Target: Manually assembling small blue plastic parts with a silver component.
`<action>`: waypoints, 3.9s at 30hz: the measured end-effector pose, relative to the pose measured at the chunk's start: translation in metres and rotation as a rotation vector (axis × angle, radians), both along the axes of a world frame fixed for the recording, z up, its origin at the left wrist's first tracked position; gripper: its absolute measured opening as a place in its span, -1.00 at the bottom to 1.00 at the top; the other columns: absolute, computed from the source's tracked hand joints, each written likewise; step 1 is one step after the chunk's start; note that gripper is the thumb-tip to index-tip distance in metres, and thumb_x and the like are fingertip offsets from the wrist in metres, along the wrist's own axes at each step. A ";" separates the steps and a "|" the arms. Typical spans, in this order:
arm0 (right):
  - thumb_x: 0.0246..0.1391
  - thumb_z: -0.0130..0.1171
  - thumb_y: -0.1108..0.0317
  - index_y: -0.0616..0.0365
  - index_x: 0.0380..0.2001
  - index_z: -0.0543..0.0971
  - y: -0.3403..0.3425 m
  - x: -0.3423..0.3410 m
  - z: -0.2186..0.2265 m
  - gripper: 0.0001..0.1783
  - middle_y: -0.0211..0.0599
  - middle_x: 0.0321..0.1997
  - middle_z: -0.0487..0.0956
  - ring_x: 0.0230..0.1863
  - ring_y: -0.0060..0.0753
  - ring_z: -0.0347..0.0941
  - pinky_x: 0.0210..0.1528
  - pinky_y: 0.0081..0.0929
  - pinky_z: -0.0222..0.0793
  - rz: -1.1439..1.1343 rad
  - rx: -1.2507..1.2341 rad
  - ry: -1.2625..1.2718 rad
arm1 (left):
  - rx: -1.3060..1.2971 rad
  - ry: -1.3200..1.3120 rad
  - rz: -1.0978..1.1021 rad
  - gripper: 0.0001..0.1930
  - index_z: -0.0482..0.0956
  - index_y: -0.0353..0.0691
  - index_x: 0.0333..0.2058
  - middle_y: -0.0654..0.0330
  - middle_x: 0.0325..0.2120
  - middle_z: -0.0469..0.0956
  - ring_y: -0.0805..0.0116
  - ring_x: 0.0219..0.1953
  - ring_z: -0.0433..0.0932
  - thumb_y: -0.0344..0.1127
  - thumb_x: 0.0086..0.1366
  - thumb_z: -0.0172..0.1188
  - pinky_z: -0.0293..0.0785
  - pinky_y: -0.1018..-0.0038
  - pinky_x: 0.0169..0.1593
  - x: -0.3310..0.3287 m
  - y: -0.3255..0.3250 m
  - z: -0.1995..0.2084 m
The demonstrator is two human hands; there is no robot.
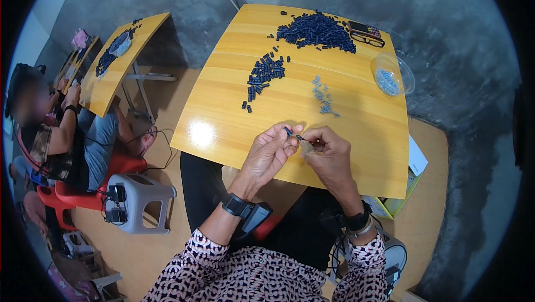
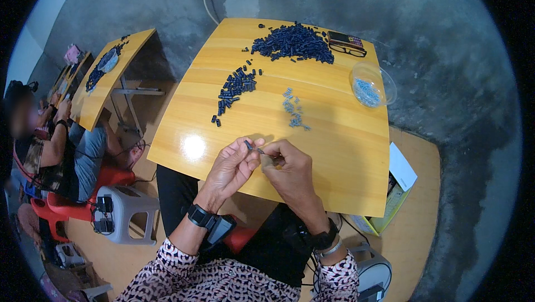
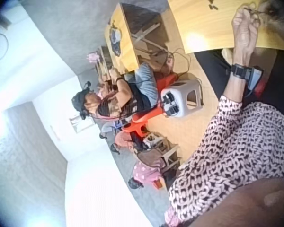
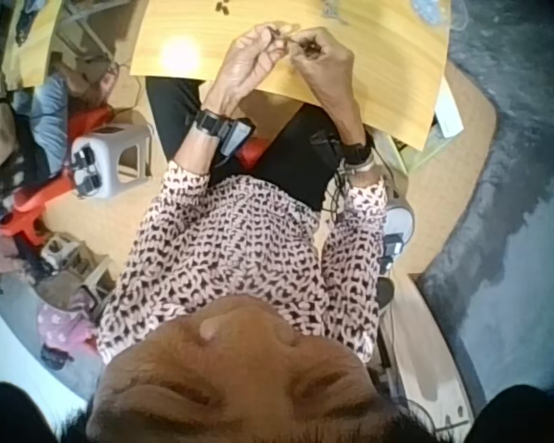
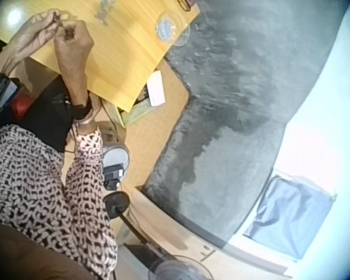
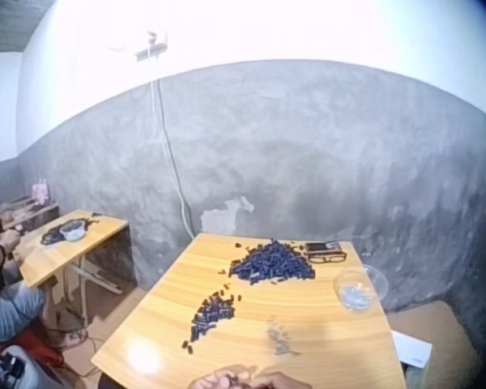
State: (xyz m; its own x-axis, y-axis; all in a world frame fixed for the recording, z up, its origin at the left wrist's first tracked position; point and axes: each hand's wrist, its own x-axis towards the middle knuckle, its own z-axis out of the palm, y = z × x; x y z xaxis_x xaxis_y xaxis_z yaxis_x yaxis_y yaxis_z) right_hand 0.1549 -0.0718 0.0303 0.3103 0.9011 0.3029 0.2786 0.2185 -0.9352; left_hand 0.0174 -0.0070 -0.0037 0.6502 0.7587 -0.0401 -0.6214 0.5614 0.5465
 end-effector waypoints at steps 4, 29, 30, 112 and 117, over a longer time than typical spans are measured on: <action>-0.09 0.22 0.57 0.28 -0.48 0.51 -0.002 0.001 0.000 -0.92 -0.32 -0.52 0.55 -0.46 -0.66 0.48 -0.40 -0.65 0.42 -0.005 -0.009 -0.025 | 0.010 -0.029 -0.030 -0.85 0.47 -0.26 -0.19 0.13 -0.24 0.55 0.50 -0.30 0.52 -0.35 0.33 0.02 0.45 0.61 -0.24 0.000 0.001 -0.002; -0.15 0.21 0.63 0.27 -0.43 0.51 -0.005 -0.003 -0.009 -0.86 -0.23 -0.51 0.51 -0.49 -0.45 0.50 -0.44 -0.59 0.40 -0.028 0.213 -0.152 | -0.027 0.044 -0.017 -0.83 0.47 -0.31 -0.21 0.16 -0.30 0.53 0.57 -0.43 0.46 -0.35 0.30 0.07 0.43 0.68 -0.32 0.001 -0.001 0.002; -0.15 0.21 0.63 0.27 -0.44 0.51 -0.005 -0.003 -0.009 -0.86 -0.24 -0.51 0.51 -0.49 -0.46 0.49 -0.44 -0.60 0.39 -0.020 0.208 -0.142 | -0.024 0.060 -0.027 -0.83 0.47 -0.31 -0.21 0.17 -0.31 0.52 0.57 -0.44 0.46 -0.35 0.29 0.08 0.44 0.68 -0.32 0.001 -0.001 0.003; -0.18 0.17 0.65 0.17 -0.12 0.46 0.004 0.025 0.006 -0.55 -0.20 -0.35 0.48 -0.37 -0.32 0.46 -0.37 -0.50 0.39 0.312 0.152 -0.304 | 0.001 0.176 -0.103 -0.86 0.57 -0.34 -0.25 0.21 -0.42 0.56 0.61 -0.47 0.46 -0.43 0.24 0.14 0.44 0.71 -0.35 -0.007 -0.002 0.006; -0.17 0.12 0.63 0.18 -0.04 0.43 0.005 0.027 0.008 -0.50 -0.07 -0.22 0.44 -0.18 0.00 0.43 -0.19 -0.31 0.41 0.340 0.135 -0.420 | -0.016 0.169 -0.113 -0.87 0.56 -0.31 -0.27 0.20 -0.44 0.55 0.56 -0.49 0.45 -0.42 0.22 0.17 0.43 0.67 -0.37 -0.006 0.000 0.005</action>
State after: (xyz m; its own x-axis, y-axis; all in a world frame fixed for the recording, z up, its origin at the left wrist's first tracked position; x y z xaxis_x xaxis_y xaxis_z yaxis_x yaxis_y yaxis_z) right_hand 0.1820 -0.0672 0.0387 -0.1633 0.8742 0.4572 0.5147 0.4709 -0.7165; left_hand 0.0118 -0.0073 0.0013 0.7139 0.6799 -0.1675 -0.4544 0.6318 0.6280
